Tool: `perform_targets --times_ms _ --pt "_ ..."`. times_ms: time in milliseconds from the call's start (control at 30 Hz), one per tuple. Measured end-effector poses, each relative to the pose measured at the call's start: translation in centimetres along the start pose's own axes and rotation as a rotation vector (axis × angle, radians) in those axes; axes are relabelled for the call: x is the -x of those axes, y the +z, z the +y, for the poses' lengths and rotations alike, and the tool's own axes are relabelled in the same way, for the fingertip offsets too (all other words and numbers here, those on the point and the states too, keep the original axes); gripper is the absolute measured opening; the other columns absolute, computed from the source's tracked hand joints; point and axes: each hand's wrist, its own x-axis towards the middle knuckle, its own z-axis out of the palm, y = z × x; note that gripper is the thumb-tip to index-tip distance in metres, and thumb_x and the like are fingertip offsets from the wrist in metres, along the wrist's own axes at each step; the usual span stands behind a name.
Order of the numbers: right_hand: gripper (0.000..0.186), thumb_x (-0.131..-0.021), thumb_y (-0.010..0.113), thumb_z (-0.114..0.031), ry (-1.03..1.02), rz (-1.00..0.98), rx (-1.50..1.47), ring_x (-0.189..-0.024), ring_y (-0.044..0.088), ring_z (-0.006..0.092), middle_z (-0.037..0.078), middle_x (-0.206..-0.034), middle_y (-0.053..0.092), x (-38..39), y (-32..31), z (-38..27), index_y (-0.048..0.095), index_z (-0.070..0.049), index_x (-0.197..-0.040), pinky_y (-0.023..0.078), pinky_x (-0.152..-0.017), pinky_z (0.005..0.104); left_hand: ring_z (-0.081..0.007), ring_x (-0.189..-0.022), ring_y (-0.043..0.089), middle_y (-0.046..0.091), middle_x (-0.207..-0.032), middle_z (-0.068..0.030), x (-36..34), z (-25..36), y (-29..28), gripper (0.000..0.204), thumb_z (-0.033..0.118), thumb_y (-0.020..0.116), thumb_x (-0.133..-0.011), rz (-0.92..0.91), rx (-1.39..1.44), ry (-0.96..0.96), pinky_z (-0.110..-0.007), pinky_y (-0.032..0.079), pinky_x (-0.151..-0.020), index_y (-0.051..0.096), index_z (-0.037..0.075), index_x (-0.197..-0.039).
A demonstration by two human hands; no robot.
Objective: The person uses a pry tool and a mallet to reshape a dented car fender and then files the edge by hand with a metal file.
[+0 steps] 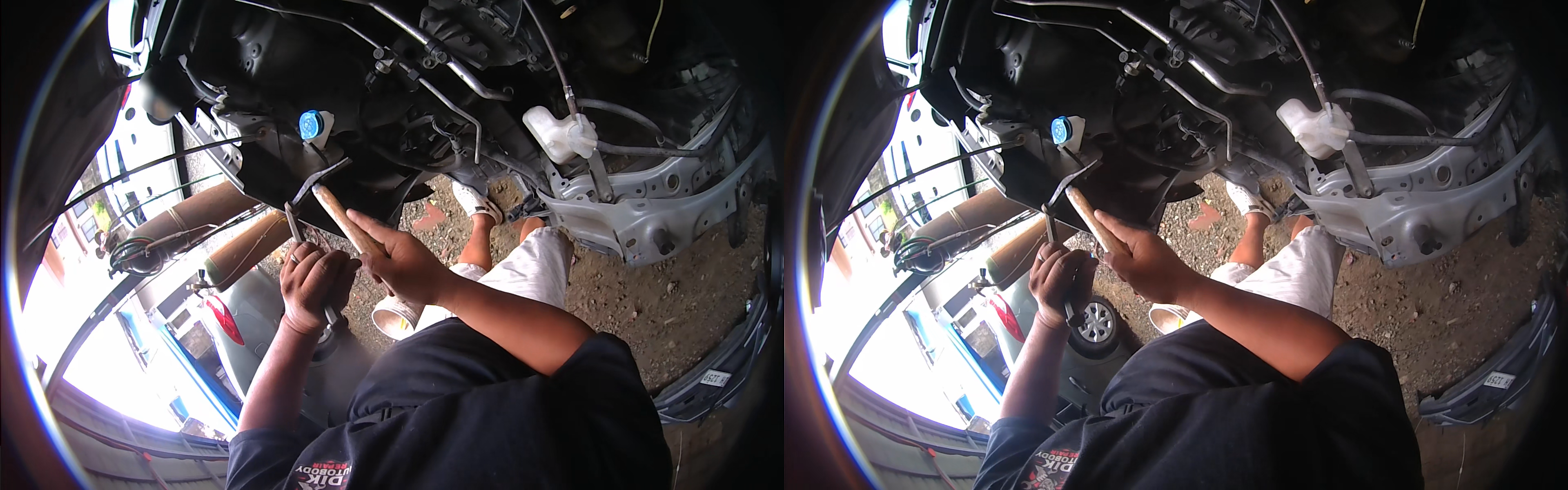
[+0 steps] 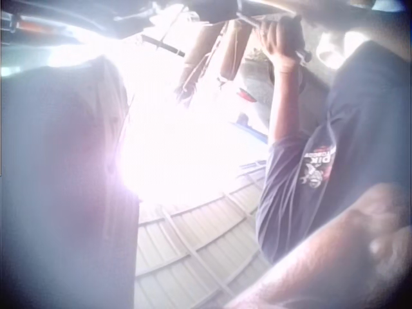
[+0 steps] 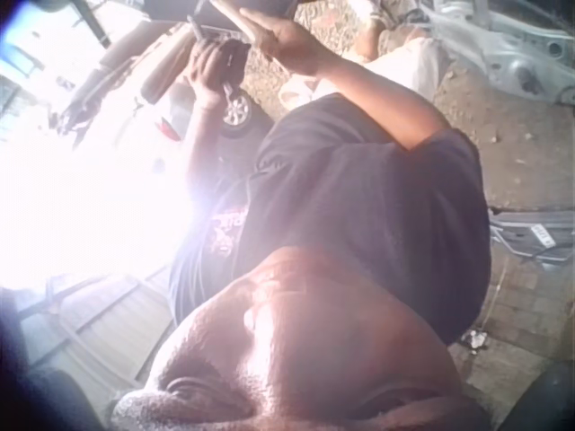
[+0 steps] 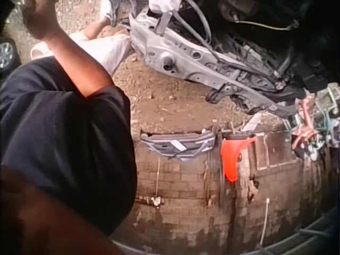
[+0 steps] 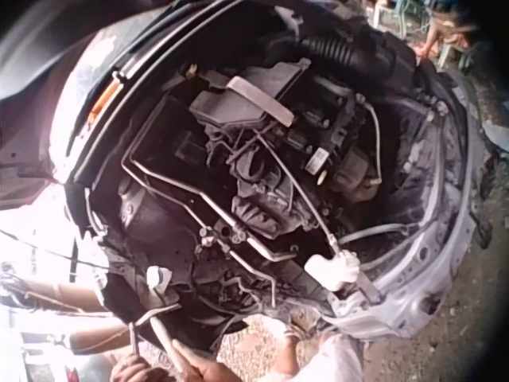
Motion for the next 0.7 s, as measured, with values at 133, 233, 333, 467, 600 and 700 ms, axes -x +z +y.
perform_targets --times_ms 133,233,333,467,600,700 --pt "0.07 -0.105 0.058 -0.013 -0.133 0.202 -0.01 -0.07 0.051 0.0048 0.0 -0.086 0.06 1.2 -1.2 -1.3 0.029 -0.006 -0.168 0.047 -0.065 0.0251 -0.0239 -0.068 0.06 0.062 -0.074 -0.0036 0.4 0.2 0.2 0.026 0.005 0.091 -0.071 -0.014 -0.016 -0.028 -0.038 0.05 -0.065 0.072 0.007 -0.09" --pt "0.069 -0.107 0.055 -0.012 -0.253 0.434 -0.032 -0.066 0.048 0.0046 -0.002 -0.08 0.054 2.2 -1.5 -3.3 0.025 -0.007 -0.169 0.045 -0.062 0.0233 -0.0244 -0.068 0.061 0.063 -0.074 -0.0041 0.6 -0.2 0.6 0.026 0.004 0.09 -0.072 0.033 -0.015 -0.021 -0.038 0.05 -0.065 0.072 0.006 -0.09" --pt "0.066 -0.107 0.052 -0.015 -0.3 0.428 0.115 -0.092 0.065 0.0154 0.012 -0.108 0.069 0.8 0.0 -0.1 0.027 -0.001 -0.167 0.053 -0.085 0.0306 -0.0244 -0.068 0.061 0.064 -0.075 -0.004 -0.1 -0.6 0.5 0.027 0.003 0.09 -0.073 0.049 -0.001 -0.027 -0.038 0.05 -0.065 0.072 0.005 -0.092" --pt "0.071 -0.1 0.053 -0.013 0.044 0.015 0.079 -0.094 0.067 0.0169 0.015 -0.109 0.07 0.1 -0.7 0.3 0.03 -0.001 -0.166 0.054 -0.088 0.0319 -0.0286 -0.073 0.065 0.068 -0.079 -0.0078 1.1 -1.2 0.1 0.024 -0.006 0.083 -0.072 0.03 0.002 -0.027 -0.039 0.053 -0.067 0.071 0.002 -0.091" --pt "0.071 -0.104 0.056 -0.011 -0.001 0.216 -0.086 -0.066 0.053 0.0042 -0.002 -0.077 0.055 0.8 -1.8 0.5 0.026 -0.007 -0.169 0.047 -0.06 0.023 -0.0235 -0.069 0.059 0.062 -0.074 -0.0036 0.4 -1.5 0.1 0.028 0.003 0.09 -0.072 -0.012 0.023 0.001 -0.037 0.049 -0.064 0.073 0.007 -0.094" --pt "0.072 -0.105 0.056 -0.009 -0.059 0.333 0.058 -0.065 0.05 0.0042 -0.002 -0.079 0.055 1.5 -3.1 -1.5 0.024 -0.009 -0.169 0.047 -0.059 0.0222 -0.0232 -0.069 0.059 0.061 -0.073 -0.0034 0.2 -1.9 0.1 0.029 0.003 0.091 -0.071 -0.003 0.014 0.008 -0.037 0.049 -0.064 0.074 0.007 -0.094"
